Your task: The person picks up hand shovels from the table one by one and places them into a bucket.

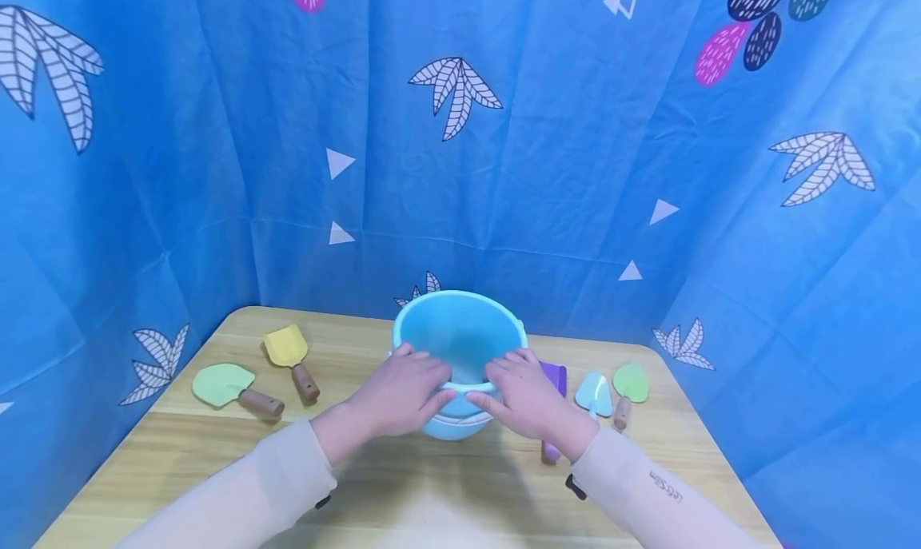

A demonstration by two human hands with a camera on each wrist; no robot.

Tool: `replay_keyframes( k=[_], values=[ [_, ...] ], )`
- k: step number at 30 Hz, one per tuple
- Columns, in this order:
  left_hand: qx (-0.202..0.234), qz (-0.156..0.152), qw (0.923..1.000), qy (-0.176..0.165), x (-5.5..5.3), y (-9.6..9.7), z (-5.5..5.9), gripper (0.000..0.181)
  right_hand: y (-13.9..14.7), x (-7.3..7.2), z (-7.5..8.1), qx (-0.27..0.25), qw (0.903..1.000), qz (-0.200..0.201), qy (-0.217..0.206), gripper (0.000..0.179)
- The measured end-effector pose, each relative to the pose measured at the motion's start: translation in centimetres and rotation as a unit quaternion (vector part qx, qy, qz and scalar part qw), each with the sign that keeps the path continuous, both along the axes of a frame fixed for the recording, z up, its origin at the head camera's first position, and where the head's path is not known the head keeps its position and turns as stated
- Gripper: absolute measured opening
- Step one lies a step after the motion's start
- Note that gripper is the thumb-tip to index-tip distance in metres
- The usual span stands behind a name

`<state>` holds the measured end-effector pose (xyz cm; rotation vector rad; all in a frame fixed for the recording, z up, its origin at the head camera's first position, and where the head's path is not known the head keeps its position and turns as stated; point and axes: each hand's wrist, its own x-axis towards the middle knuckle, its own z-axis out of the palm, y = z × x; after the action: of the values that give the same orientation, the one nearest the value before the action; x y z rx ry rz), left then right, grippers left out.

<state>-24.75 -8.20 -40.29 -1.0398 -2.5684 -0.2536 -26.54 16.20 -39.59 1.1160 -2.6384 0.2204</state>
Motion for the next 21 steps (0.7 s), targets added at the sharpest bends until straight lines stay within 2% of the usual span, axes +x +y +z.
replay_keyframes(
  k=[9, 21],
  values=[
    [-0.001, 0.007, 1.0, -0.002, 0.58, 0.05, 0.1, 0.025, -0.01, 0.23, -0.28, -0.007, 0.9999, 0.003, 0.01, 0.035],
    [0.004, 0.004, 1.0, 0.006, 0.97, -0.05, -0.03, 0.027, 0.03, 0.52, -0.38, -0.005, 0.9999, 0.006, 0.008, 0.044]
  ],
)
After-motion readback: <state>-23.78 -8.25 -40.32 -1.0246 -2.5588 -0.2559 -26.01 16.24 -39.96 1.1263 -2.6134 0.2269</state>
